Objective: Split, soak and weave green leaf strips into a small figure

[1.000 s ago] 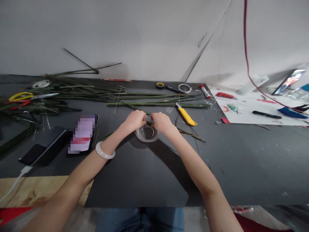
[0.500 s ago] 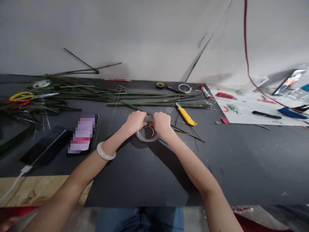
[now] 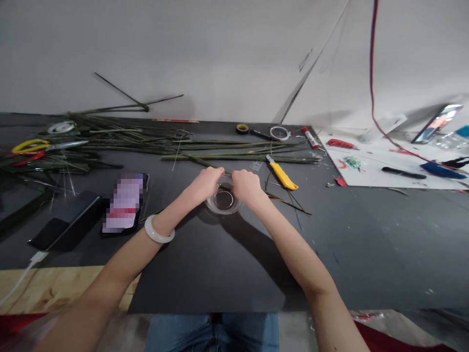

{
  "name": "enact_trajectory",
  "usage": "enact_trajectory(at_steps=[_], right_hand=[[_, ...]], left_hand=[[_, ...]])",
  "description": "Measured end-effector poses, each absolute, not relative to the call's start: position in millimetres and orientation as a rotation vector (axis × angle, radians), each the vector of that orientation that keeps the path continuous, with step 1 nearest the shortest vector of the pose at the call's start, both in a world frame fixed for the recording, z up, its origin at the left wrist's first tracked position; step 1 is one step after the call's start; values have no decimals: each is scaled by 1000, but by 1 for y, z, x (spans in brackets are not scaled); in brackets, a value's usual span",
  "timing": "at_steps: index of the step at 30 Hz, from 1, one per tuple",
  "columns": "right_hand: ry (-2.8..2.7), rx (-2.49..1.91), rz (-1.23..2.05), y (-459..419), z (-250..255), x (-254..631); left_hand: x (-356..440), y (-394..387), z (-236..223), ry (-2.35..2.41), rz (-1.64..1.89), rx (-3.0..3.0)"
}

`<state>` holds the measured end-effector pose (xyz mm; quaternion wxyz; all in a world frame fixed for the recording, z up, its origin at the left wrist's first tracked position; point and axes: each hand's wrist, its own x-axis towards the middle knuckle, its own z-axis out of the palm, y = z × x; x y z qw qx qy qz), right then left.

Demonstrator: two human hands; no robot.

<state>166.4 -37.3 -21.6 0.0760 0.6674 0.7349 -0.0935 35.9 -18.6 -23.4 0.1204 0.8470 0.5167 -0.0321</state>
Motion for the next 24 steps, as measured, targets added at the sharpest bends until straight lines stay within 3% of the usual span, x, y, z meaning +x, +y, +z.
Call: enact_trajectory(at_steps=[24], right_hand=[[2047,2140,-72,-41,-23,153]], left_hand=[[41,-20,-26,1551,-52,2473]])
